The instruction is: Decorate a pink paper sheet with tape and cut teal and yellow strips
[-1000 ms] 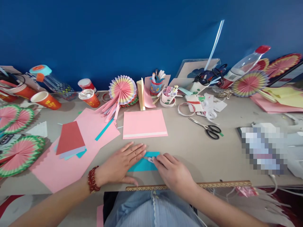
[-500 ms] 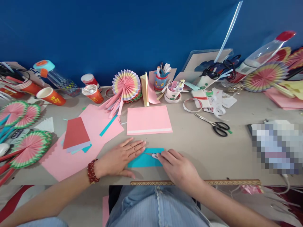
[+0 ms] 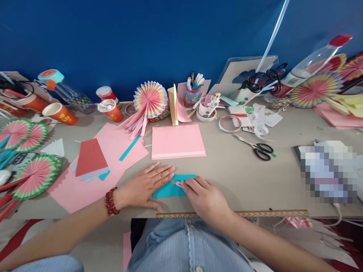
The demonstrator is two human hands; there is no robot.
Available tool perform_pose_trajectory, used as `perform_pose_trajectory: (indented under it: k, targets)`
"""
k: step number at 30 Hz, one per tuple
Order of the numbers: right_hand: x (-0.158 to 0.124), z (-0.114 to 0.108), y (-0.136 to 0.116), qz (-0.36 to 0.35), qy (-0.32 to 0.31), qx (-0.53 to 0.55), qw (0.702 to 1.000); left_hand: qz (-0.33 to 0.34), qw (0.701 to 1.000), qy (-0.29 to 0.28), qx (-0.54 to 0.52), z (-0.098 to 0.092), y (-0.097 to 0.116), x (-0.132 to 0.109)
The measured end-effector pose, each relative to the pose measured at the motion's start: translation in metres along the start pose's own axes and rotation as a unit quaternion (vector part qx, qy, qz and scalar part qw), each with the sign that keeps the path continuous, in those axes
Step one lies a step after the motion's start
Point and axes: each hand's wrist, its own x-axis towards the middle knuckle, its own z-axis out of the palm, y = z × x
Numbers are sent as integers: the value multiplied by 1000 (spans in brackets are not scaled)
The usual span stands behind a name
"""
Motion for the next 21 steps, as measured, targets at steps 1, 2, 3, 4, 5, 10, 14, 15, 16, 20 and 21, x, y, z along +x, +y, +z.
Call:
perform_pose_trajectory:
  k: [1,2,3,4,5,10,14,15,16,20,21]
  targets:
    - [0,0,0,1,0,2,1000,0,1000,0,-7,-1,-1,-1]
    - [0,1,1,3,0,4,1000,-1,1000,0,-16,-4,-2,-2]
    - [0,1,1,2,-1,7,1000,-5,1000,0,-23,-6,-4,-4]
    - [0,1,1,1,-1,10,1000,-10,1000,1,-27,-9,-6,-6]
    - [0,1,2,0,-1,13,1000,-15,1000,1,-28,-12,-9,-8]
    - [1,1,3,-4,1,16,1000,-11,1000,-28,-5,-13,-19,-15]
    - [1,0,3,-5,4,14,1000,-9,999,-39,17,-6,-18,-16]
    - [1,-1,3,-7,5,17,1000,-9,999,-38,24,-6,-17,-15]
    - [1,-1,3,-9,6,19,1000,-8,999,-37,30,-5,-17,-15]
    - [1,0,3,-14,10,20,1000,0,998,-27,48,-5,-16,-15]
    - [1,1,2,-13,11,17,1000,1,998,-23,51,-5,-16,-15]
